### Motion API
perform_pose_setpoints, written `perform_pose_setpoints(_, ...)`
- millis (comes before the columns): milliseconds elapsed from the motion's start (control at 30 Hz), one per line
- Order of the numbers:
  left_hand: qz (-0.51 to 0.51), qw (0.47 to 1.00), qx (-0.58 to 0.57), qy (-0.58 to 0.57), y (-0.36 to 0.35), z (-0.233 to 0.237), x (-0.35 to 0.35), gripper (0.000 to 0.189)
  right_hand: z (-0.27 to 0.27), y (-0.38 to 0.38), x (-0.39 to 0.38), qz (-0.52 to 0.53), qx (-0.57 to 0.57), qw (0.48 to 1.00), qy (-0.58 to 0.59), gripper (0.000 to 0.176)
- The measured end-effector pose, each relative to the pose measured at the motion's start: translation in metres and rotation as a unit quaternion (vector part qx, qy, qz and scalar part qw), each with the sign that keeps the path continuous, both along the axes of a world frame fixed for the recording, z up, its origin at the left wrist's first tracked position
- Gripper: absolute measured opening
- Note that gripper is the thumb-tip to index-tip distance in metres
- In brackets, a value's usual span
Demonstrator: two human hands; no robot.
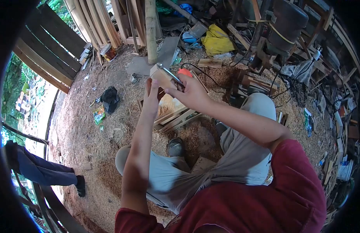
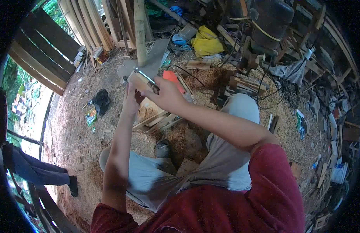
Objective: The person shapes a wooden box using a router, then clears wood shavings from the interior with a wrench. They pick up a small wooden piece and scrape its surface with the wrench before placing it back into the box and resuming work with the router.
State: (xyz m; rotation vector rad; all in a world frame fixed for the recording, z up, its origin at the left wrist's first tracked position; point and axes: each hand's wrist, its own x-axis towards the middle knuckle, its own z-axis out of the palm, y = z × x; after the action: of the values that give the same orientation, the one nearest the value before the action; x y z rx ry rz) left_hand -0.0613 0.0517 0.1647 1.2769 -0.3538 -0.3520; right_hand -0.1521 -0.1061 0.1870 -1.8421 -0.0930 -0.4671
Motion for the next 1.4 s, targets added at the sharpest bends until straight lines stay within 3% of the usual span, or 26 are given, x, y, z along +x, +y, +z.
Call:
perform_pose_setpoints(100, -0.067, 0.995, -0.074, 0.017, 0.001, 0.012, -0.009, 0.064, 0.01, 0.001, -0.007, 0.045, 0.028, 0.999, 0.013, 0.024)
perform_pose_setpoints(200, -0.033, 0.985, -0.157, 0.066, -0.001, 0.022, -0.016, 0.069, 0.024, 0.002, -0.011, 0.048, 0.093, 0.994, -0.044, 0.024)
perform_pose_setpoints(233, 0.006, 0.974, -0.179, 0.137, -0.004, 0.041, -0.025, 0.065, 0.026, 0.002, -0.011, 0.046, 0.122, 0.988, -0.078, 0.024)
perform_pose_setpoints(467, -0.022, 0.911, -0.362, 0.195, 0.005, 0.037, -0.009, 0.07, 0.035, -0.014, -0.018, -0.037, -0.131, 0.989, -0.057, 0.021)
perform_pose_setpoints(567, -0.093, 0.912, -0.353, 0.186, 0.005, 0.042, -0.016, 0.073, 0.034, -0.016, -0.016, -0.044, -0.158, 0.986, -0.035, 0.023)
perform_pose_setpoints(767, -0.1, 0.913, -0.355, 0.177, 0.004, 0.039, -0.019, 0.075, 0.034, -0.015, -0.017, -0.081, -0.209, 0.972, -0.069, 0.025)
perform_pose_setpoints(833, -0.055, 0.924, -0.332, 0.183, 0.002, 0.041, -0.019, 0.078, 0.033, -0.013, -0.016, -0.082, -0.222, 0.968, -0.077, 0.026)
perform_pose_setpoints(933, -0.053, 0.932, -0.315, 0.171, 0.006, 0.038, -0.019, 0.077, 0.026, 0.0, -0.017, -0.092, -0.198, 0.969, -0.113, 0.027)
perform_pose_setpoints(1033, -0.046, 0.942, -0.299, 0.144, 0.007, 0.036, -0.02, 0.076, 0.024, 0.013, -0.022, -0.068, -0.162, 0.978, -0.111, 0.027)
perform_pose_setpoints(1167, -0.017, 0.969, -0.222, 0.108, 0.0, 0.045, -0.027, 0.086, 0.043, 0.023, -0.037, -0.024, -0.235, 0.969, -0.067, 0.027)
perform_pose_setpoints(1267, -0.063, 0.966, -0.227, 0.104, -0.002, 0.049, -0.028, 0.09, 0.038, 0.014, -0.026, -0.004, -0.211, 0.967, -0.144, 0.027)
perform_pose_setpoints(1400, -0.108, 0.962, -0.242, 0.062, 0.005, 0.044, -0.024, 0.094, 0.043, 0.003, -0.03, 0.07, -0.297, 0.944, -0.13, 0.022)
